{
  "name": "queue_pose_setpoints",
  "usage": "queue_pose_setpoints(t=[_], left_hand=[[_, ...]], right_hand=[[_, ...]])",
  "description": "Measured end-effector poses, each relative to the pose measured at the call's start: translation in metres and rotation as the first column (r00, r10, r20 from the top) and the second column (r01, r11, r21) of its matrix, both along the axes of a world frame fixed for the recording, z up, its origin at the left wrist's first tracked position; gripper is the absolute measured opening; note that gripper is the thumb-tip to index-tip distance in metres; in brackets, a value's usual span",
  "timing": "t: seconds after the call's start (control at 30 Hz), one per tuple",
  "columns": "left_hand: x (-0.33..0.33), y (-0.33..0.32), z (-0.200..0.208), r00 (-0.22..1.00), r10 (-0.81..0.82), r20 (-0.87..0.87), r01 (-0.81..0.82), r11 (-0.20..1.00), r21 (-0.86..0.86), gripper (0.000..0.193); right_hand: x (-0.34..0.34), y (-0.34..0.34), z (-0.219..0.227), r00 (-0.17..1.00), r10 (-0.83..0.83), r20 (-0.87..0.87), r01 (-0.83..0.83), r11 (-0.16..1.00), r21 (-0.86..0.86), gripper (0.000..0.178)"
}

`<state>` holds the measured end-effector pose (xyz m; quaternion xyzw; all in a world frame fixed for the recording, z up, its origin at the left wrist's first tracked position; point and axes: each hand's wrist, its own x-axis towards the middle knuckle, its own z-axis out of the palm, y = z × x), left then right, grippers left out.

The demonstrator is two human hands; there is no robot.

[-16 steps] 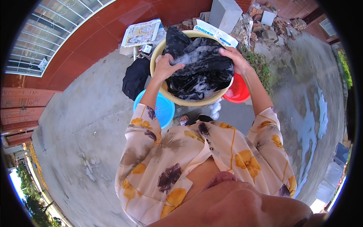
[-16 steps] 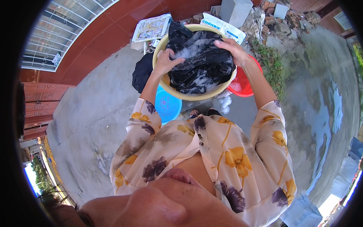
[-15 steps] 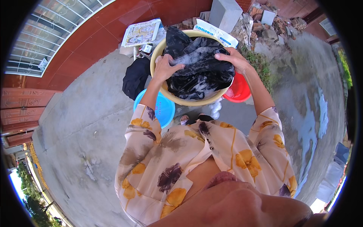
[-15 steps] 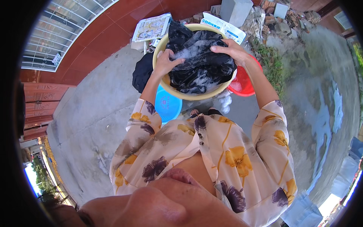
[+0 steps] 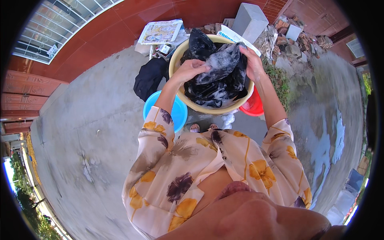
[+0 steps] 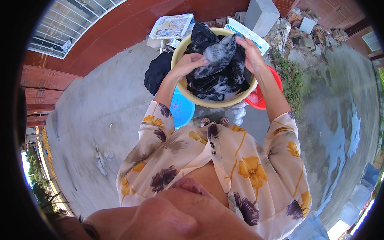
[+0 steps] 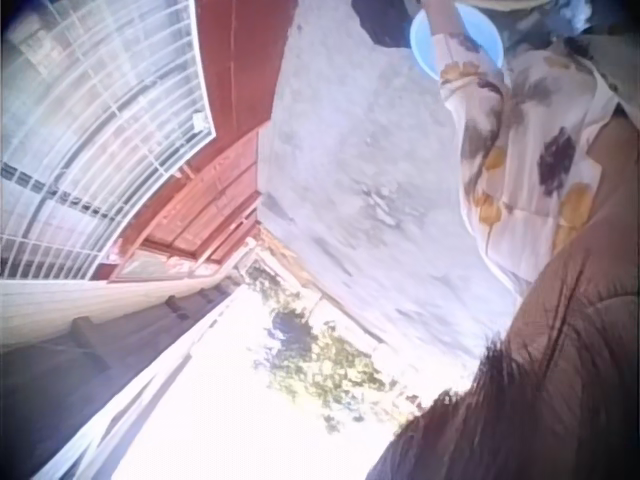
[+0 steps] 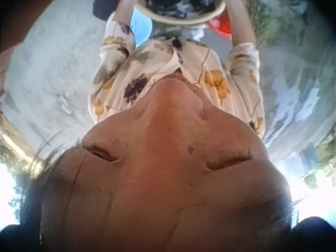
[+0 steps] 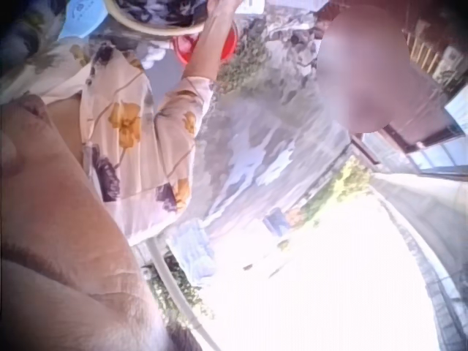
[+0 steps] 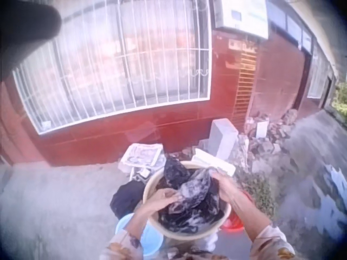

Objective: The person hand-washes a dark garment in a yellow basin filled with soapy water. They repeatedly submerge, agitate, and wring the fabric, then lift and inspect it before returning it to the basin.

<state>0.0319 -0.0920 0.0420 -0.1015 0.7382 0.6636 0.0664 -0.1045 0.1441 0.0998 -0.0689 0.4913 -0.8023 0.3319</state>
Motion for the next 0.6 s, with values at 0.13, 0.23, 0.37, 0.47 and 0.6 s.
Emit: queue_pose_setpoints(t=[0.13, 0.23, 0.37, 0.47, 0.6], left_hand=[[0.016, 0.008, -0.025, 0.996, -0.055, -0.064, 0.056, 0.998, 0.005, 0.036], [0.028, 0.023, -0.018, 0.977, 0.134, -0.164, -0.112, 0.985, 0.133, 0.037], [0.032, 0.044, -0.014, 0.992, -0.058, -0.112, 0.005, 0.907, -0.422, 0.038], [0.028, 0.054, -0.022, 0.948, -0.056, -0.314, -0.081, 0.91, -0.407, 0.037], [0.017, 0.049, 0.006, 0.873, 0.336, -0.355, -0.214, 0.916, 0.339, 0.025]], right_hand=[[0.005, 0.008, -0.001, 0.995, 0.056, -0.081, -0.052, 0.997, 0.051, 0.046], [0.011, 0.02, 0.004, 0.894, 0.288, -0.344, -0.171, 0.928, 0.332, 0.046], [0.001, 0.023, -0.004, 0.68, 0.373, -0.631, -0.021, 0.87, 0.492, 0.041], [-0.002, 0.021, 0.01, 0.773, 0.229, -0.591, 0.044, 0.911, 0.411, 0.042], [-0.007, 0.013, -0.004, 0.956, -0.145, -0.255, 0.198, 0.961, 0.194, 0.04]])
